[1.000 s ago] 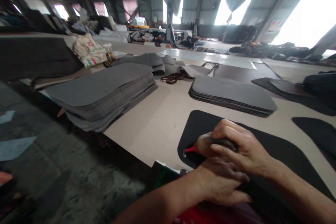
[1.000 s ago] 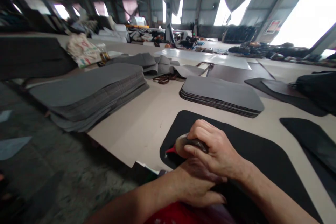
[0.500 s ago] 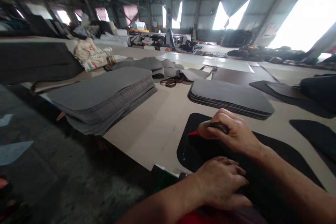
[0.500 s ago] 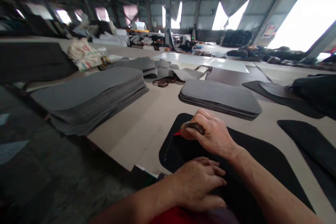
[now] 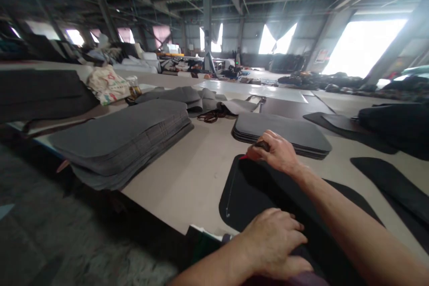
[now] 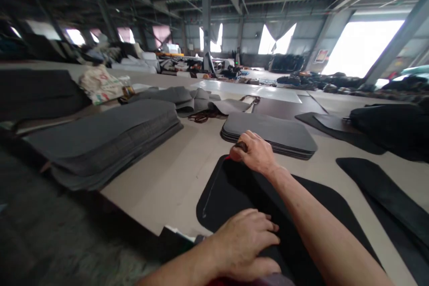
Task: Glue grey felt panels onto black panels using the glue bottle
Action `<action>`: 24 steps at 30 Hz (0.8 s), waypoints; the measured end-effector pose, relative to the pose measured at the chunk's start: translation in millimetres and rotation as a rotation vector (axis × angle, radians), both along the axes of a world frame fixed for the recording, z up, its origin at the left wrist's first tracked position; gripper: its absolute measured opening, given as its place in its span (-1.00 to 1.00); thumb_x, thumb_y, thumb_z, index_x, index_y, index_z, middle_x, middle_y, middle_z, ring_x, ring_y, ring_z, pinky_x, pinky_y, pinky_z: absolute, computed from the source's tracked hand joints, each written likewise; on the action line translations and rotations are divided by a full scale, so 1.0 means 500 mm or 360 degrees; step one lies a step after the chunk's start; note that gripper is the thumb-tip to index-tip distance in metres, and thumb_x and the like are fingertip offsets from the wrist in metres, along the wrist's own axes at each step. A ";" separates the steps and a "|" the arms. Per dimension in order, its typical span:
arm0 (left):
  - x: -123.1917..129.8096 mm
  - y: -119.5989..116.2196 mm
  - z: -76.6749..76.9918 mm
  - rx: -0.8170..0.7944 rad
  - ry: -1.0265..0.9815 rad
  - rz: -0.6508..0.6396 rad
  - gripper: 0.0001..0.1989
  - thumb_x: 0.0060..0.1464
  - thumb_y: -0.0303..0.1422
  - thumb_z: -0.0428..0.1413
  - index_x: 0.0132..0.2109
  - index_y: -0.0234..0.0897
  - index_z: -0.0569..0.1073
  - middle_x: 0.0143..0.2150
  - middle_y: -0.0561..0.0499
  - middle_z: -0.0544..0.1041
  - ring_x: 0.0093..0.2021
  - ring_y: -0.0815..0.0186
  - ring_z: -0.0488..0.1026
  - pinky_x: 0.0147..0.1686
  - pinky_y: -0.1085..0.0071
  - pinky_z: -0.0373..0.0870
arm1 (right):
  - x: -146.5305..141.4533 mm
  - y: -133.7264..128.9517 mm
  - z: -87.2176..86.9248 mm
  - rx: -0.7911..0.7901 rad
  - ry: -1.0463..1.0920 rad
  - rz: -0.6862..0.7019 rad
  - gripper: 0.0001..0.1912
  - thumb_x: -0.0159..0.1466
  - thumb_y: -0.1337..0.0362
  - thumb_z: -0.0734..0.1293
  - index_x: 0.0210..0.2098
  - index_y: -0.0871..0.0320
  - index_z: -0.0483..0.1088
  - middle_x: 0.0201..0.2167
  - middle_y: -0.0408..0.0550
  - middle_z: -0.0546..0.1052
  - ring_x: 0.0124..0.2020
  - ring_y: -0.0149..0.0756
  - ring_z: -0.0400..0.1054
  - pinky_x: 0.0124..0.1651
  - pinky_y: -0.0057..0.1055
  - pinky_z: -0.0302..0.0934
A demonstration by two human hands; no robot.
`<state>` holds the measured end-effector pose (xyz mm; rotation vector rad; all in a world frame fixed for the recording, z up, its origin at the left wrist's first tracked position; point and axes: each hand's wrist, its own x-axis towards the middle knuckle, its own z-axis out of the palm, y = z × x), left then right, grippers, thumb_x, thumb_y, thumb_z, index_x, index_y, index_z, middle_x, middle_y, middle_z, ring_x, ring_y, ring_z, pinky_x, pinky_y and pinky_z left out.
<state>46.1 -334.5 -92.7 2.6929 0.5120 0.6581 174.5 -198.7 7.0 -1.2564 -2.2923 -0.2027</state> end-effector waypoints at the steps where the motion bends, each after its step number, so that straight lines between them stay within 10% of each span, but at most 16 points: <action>1: 0.000 0.000 0.001 -0.0012 -0.0003 -0.0002 -0.53 0.28 -0.03 0.09 0.10 -0.34 0.49 0.20 -0.11 0.50 0.24 0.12 0.39 0.28 0.21 0.20 | -0.002 0.003 0.002 0.0005 -0.0028 -0.0029 -0.84 0.36 0.16 0.31 -0.29 0.11 0.33 -0.27 -0.05 0.41 -0.21 -0.18 0.32 -0.22 -0.32 0.11; 9: -0.001 -0.002 0.007 -0.0137 -0.0025 0.0019 -0.57 0.24 -0.11 0.15 0.08 -0.36 0.51 0.17 -0.11 0.52 0.24 0.15 0.39 0.28 0.23 0.23 | 0.037 0.004 0.044 -0.0065 -0.0203 -0.0117 -0.89 0.32 0.20 0.32 -0.27 0.10 0.34 -0.23 -0.10 0.44 -0.21 -0.23 0.33 -0.28 -0.36 0.04; 24: 0.002 -0.008 -0.007 -0.0247 -0.0111 0.0265 -0.61 0.15 -0.17 0.25 0.09 -0.16 0.50 0.23 -0.02 0.48 0.28 0.14 0.32 0.33 0.11 0.15 | 0.344 -0.115 0.065 -0.0232 -0.0268 -0.0669 -0.80 0.27 0.09 0.29 -0.25 0.08 0.40 -0.20 -0.09 0.48 -0.30 -0.25 0.35 -0.36 -0.38 0.01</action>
